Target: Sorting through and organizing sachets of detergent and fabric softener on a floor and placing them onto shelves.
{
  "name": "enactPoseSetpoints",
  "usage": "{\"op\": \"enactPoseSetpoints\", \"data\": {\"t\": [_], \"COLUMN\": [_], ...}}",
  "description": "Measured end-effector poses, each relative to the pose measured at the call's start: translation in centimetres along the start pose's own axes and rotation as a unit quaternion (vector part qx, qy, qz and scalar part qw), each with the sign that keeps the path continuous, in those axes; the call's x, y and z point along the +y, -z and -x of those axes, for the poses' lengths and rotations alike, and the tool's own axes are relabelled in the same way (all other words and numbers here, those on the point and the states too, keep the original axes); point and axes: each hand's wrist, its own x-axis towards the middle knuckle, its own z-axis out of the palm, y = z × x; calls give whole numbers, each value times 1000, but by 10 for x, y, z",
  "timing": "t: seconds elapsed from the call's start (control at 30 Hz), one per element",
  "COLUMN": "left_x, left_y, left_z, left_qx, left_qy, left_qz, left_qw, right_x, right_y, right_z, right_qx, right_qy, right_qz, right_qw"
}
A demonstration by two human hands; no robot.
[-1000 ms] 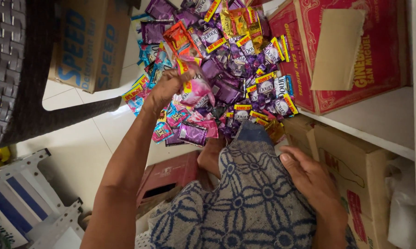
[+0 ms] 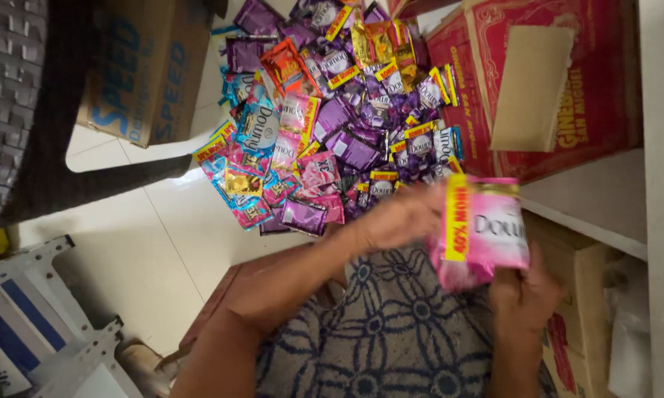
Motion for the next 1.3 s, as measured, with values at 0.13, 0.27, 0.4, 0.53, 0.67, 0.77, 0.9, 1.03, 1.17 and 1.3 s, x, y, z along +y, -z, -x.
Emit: {"op": "enactPoseSetpoints", "data": {"t": [0.13,0.27,0.4,0.53,0.67,0.77,0.9,1.03,1.17,1.3], "left_x": [-33,-64,-28,41,47,7,-67,-35,-30,-9], "left_y": [154,286,358,294,247,264,306,275,312,320], "left_z": [30,74,109,111,96,79,100,114,145,161], "left_qx": [227,196,181,204,271,321,321,320,320,293], "left_qy": [5,49,85,128,180,151,99,152,222,154], "left_qz": [-195,-825,-944,-928,-877,-856,-884,-868,-842,-862], "left_qw": [954,528,264,285,354,377,325,347,374,384], "right_x": [-13,3,-6,-13,-15,-10,-14,-10,-7,-13], "right_y": [0,-1,2,-1,-1,-2,1,-1,-1,-1], "right_z": [-6,-3,-8,-15,-14,-14,-9,-14,-13,-13], "right_qx": [22,20,17,9,-7,-16,-26,-25,-39,-39], "right_qy": [-52,-63,-79,-73,-80,-83,-118,-145,-100,-96], "right_qz": [-75,-56,-47,-33,-45,-61,-83,-83,-31,-46], "right_qw": [996,996,996,997,996,995,989,986,994,993]}}
